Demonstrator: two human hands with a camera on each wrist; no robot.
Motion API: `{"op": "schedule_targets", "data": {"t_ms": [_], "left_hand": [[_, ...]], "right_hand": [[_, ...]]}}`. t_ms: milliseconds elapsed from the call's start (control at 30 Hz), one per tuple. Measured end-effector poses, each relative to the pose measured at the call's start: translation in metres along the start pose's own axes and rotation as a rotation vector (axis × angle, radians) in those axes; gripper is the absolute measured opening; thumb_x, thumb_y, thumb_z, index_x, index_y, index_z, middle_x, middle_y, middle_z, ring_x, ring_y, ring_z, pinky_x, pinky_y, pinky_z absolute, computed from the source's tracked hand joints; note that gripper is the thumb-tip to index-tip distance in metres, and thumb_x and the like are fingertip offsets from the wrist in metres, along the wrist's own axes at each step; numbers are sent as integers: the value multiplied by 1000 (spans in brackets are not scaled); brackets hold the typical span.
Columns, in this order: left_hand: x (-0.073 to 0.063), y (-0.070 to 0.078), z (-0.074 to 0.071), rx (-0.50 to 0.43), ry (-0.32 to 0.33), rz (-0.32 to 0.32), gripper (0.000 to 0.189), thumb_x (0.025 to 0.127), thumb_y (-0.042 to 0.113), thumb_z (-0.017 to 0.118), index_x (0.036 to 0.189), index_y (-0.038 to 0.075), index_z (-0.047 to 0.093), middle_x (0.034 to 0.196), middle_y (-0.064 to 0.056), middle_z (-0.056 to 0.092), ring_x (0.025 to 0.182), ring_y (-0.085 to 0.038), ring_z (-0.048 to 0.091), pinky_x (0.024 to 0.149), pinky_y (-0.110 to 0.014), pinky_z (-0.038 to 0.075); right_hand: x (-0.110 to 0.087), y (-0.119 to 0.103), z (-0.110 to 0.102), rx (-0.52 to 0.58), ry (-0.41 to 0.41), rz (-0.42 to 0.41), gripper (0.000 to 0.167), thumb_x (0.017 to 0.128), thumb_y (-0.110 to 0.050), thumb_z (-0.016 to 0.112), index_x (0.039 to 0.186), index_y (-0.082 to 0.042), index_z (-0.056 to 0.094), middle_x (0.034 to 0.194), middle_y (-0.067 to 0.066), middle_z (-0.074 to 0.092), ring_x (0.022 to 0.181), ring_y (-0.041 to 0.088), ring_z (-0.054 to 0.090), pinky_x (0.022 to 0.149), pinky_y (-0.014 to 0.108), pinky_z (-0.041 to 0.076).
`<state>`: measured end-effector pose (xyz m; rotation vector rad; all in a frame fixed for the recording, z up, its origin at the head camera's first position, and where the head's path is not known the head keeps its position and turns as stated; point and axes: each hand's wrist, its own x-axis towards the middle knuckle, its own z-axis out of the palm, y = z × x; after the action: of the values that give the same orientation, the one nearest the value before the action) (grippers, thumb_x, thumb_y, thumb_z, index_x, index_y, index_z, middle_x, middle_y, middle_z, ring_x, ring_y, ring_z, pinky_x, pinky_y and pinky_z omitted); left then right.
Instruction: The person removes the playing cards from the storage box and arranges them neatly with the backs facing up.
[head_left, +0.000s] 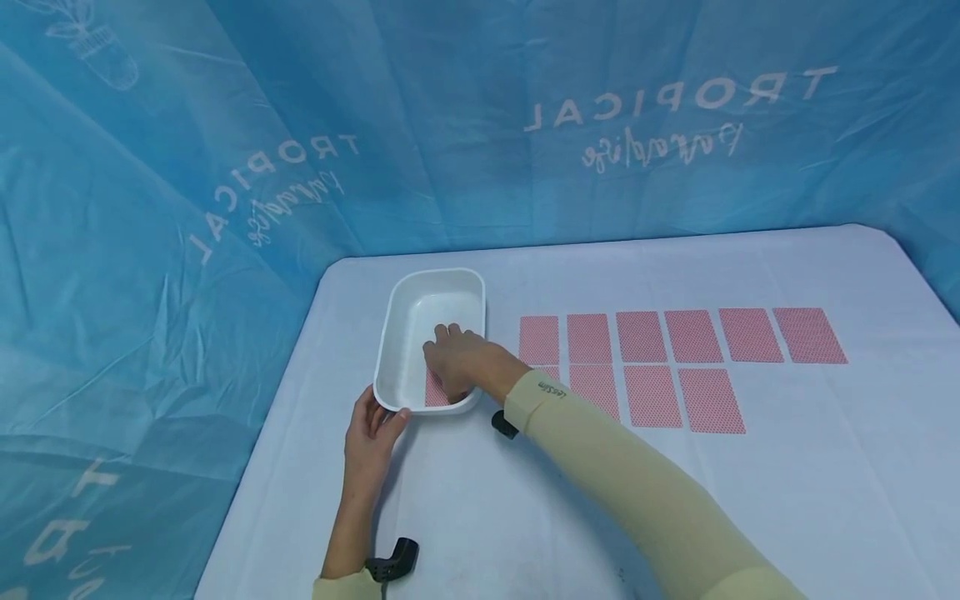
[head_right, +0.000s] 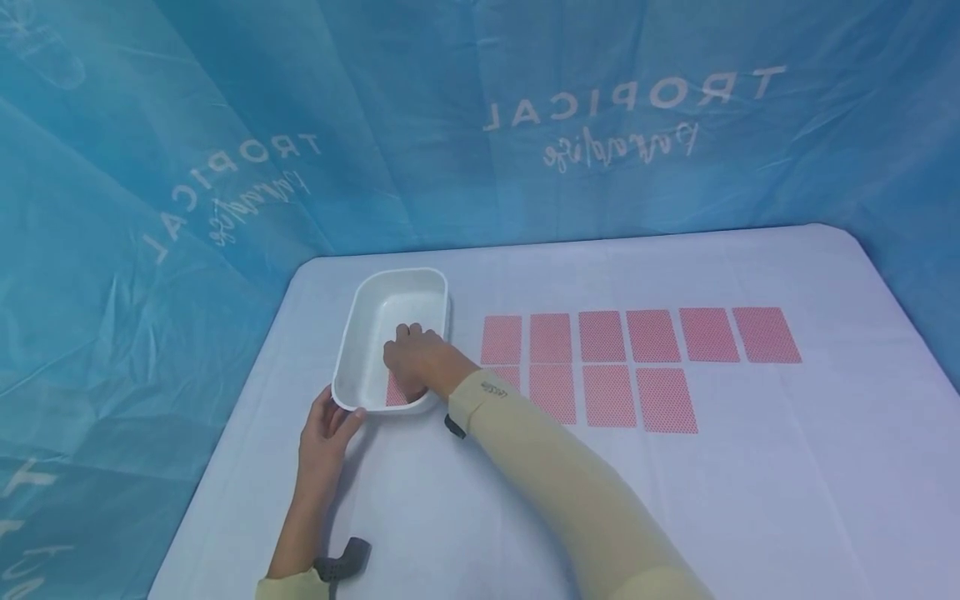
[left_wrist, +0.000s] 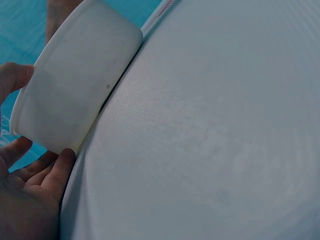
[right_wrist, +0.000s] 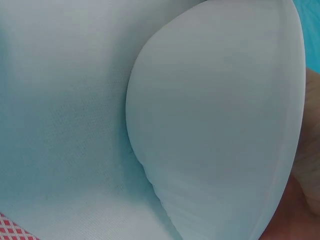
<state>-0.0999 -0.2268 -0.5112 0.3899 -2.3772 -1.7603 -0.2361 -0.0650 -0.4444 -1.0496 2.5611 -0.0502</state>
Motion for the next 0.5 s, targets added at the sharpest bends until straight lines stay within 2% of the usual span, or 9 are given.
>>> {"op": "schedule_targets", "data": {"t_ms": [200,400,500], "left_hand": [[-1,8,-1,2,-16,-49,71,89,24,71,148,17,32,148,-4,39,133,-19,41,95,-18,43],[-10,34,1,18,-18,-37,68,91,16,68,148,8,32,147,-10,40,133,-24,41,94,-18,43],[-12,39,2,26,-18,-30,70,91,18,69,148,7,31,147,-12,39,133,-27,40,94,-18,43]], "right_hand": [[-1,-1,-1,-6,-9,-10,48,76,-27,78,116,-12,58,106,4,47,96,20,39,77,32,42],[-2,-1,-2,5,3,-4,46,76,-27,78,115,-12,59,104,3,47,97,19,39,76,32,42],[-1,-1,-2,0,-1,-5,40,76,-26,77,110,-13,60,104,2,46,97,19,39,76,32,43]]}}
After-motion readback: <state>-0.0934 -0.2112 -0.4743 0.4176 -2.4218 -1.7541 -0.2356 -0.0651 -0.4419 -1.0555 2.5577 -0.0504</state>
